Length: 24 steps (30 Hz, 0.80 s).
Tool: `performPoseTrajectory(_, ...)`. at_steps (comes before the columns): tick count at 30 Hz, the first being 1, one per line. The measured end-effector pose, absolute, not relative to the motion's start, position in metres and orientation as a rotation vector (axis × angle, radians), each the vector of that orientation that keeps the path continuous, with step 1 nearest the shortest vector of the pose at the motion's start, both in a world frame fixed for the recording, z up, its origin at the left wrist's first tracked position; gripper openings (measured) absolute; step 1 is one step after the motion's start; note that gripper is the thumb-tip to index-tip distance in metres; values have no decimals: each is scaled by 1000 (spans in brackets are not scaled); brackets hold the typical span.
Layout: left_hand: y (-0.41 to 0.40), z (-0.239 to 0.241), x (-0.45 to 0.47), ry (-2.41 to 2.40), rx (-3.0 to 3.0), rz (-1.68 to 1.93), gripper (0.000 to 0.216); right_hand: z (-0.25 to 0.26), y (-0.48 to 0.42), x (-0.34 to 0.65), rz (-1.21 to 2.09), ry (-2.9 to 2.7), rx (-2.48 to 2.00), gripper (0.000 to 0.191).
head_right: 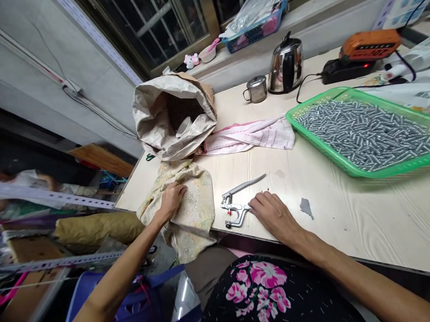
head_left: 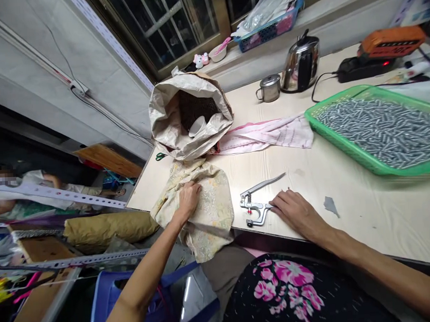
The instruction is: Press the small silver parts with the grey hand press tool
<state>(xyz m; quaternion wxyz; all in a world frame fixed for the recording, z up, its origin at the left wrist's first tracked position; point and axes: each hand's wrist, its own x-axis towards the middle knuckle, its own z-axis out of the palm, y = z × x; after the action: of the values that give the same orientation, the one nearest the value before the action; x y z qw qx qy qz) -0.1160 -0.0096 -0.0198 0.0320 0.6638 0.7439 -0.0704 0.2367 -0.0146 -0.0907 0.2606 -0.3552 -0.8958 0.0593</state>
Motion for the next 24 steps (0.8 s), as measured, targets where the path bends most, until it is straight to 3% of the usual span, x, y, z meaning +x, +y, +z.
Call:
performPoseTrajectory(5,1,-26,-120,2274,2069,-238,30,-89,-13,236,128,-2439,-946,14)
performPoseTrajectory(13,-35,-15,-49,1989,1843,407,20,-83,-15,234,-9,-2489,-936,21)
performPoseTrajectory(24,-66,-58,-27,1857,2030,177,26,-93,-21,242,178,-2428,-890,19)
